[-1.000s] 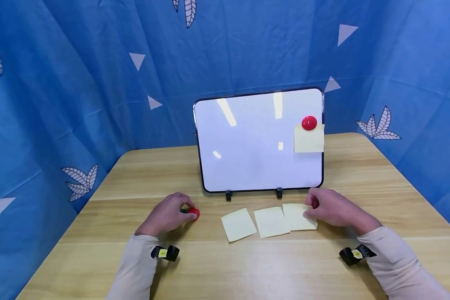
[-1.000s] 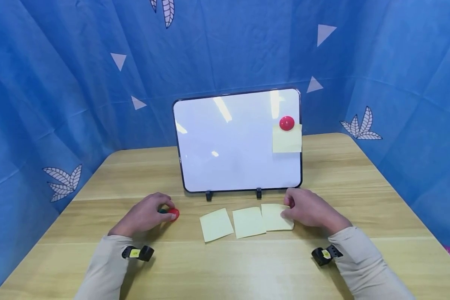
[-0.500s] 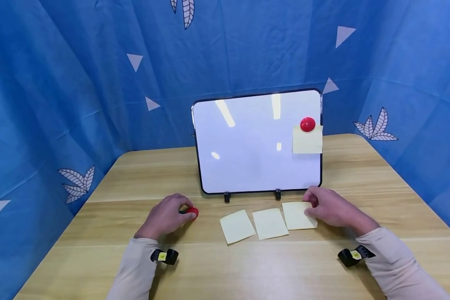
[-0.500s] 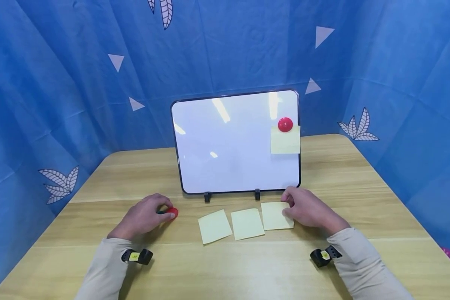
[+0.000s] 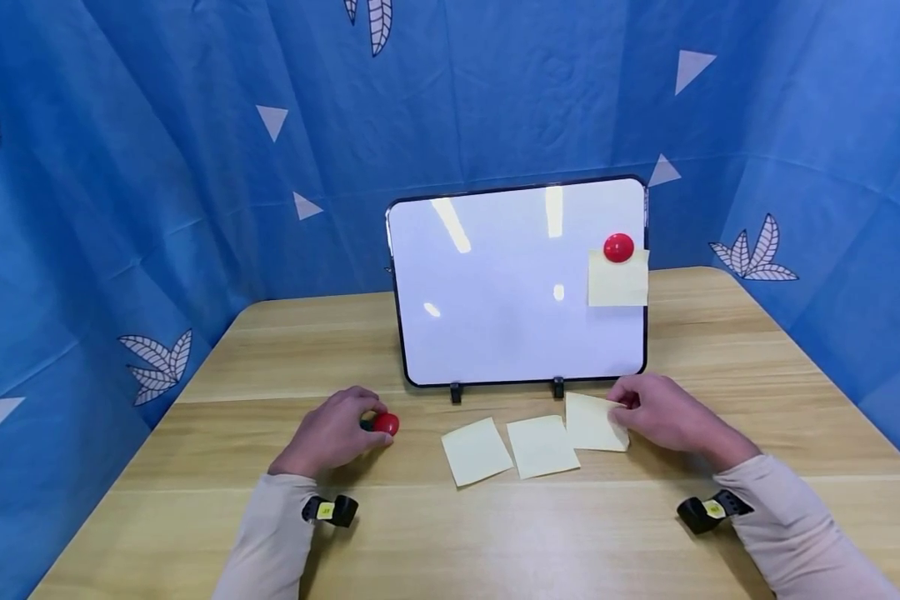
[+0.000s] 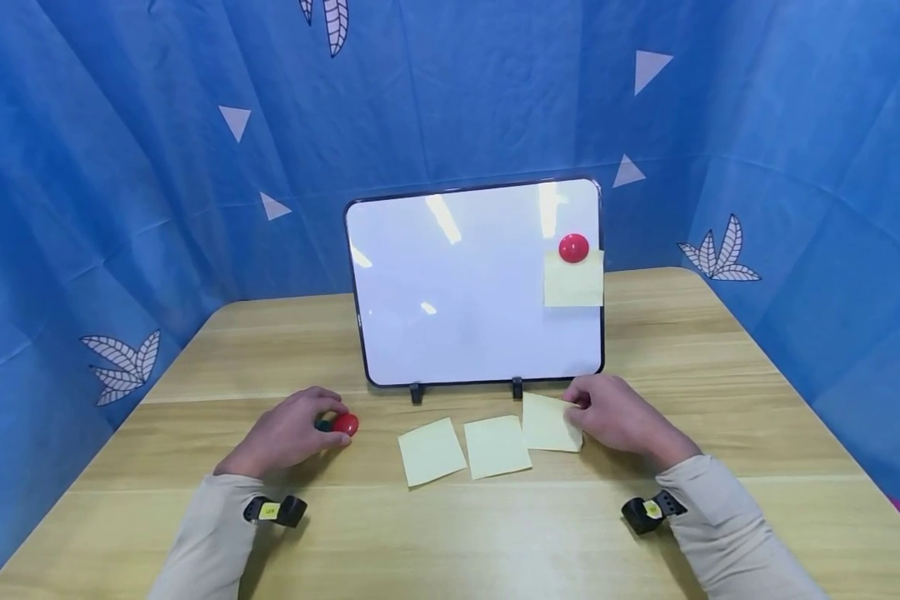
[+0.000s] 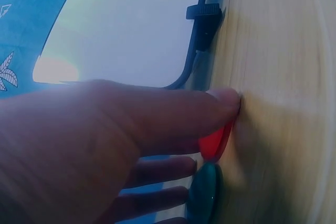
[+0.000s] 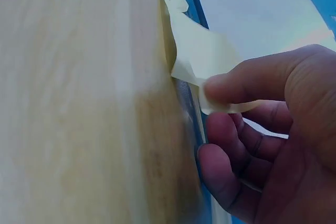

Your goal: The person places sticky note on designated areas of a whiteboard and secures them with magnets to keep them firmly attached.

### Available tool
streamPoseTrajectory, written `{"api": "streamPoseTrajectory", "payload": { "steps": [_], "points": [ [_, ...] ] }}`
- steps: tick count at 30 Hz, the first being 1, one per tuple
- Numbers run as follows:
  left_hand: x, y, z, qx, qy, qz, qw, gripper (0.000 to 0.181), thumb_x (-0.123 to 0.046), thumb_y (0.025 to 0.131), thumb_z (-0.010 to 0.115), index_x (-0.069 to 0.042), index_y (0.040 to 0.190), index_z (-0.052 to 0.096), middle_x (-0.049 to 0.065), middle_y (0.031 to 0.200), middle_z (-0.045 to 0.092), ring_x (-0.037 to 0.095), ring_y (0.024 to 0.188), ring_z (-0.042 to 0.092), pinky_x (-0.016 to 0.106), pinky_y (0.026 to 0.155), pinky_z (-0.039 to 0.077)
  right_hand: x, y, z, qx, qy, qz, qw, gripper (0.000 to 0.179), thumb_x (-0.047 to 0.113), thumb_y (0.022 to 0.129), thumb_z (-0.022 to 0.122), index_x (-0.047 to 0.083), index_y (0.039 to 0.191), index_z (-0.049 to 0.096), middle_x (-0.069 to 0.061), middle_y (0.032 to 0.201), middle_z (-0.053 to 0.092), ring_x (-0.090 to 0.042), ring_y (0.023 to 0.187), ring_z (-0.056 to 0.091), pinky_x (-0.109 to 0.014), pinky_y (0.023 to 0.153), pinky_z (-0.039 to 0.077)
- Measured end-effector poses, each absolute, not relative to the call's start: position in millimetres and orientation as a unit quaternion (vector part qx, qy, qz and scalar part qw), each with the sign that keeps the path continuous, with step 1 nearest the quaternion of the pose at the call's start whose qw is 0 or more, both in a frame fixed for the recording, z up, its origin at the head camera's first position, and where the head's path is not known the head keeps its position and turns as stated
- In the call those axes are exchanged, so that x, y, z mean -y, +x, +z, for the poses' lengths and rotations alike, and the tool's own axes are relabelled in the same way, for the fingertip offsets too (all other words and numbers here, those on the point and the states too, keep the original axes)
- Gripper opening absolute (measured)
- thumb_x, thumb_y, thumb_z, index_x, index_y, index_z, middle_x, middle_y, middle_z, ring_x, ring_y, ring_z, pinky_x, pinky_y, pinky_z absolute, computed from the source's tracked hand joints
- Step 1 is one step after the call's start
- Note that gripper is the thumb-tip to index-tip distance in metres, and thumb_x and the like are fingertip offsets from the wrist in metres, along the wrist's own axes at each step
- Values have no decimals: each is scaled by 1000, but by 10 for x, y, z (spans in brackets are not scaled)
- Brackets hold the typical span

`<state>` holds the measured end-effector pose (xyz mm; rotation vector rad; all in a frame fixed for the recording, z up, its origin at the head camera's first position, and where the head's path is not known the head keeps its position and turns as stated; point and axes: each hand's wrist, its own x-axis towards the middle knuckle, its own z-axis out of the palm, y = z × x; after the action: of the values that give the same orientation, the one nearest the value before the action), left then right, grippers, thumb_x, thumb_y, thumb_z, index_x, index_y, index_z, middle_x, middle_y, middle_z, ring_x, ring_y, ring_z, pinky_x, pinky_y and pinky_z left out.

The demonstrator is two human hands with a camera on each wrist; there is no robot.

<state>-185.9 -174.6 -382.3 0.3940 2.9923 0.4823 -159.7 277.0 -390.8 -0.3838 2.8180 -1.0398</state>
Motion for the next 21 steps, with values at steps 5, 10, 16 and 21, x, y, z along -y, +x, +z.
{"api": "streamPoseTrajectory", "payload": {
  "steps": [5, 10, 16, 21],
  "points": [
    [1745, -1855, -3825, -978, 136, 151, 37, 40, -30, 81, 85, -12, 116, 74, 10, 135, 57, 32, 122, 54, 53, 96, 48, -2757, -1604, -3914, -927, -114, -355, 44, 5, 12, 95, 66, 8, 93, 66, -3, 84, 57, -20, 77, 51, -33, 66, 43],
    [1746, -1862, -3832, -978, 148, 143, 24, 37, -29, 83, 83, -12, 115, 74, 8, 130, 60, 30, 118, 56, 52, 93, 50, -2753, -1618, -3911, -922, -103, -372, 30, 4, 12, 95, 66, 9, 93, 64, -4, 87, 57, -21, 79, 51, -34, 67, 43],
    [1742, -1869, -3847, -979, 144, 142, 21, 38, -30, 83, 83, -13, 115, 74, 7, 129, 60, 29, 116, 56, 49, 91, 51, -2761, -1633, -3920, -919, -99, -380, 22, 4, 12, 95, 65, 9, 94, 64, -5, 87, 56, -22, 79, 50, -33, 67, 42],
    [1735, -1865, -3843, -979, 137, 146, 24, 40, -30, 81, 84, -13, 116, 73, 7, 130, 59, 29, 115, 56, 48, 88, 52, -2775, -1640, -3939, -918, -105, -383, 3, 4, 11, 96, 64, 7, 94, 64, -5, 87, 56, -21, 77, 49, -33, 67, 40]
  ]
}}
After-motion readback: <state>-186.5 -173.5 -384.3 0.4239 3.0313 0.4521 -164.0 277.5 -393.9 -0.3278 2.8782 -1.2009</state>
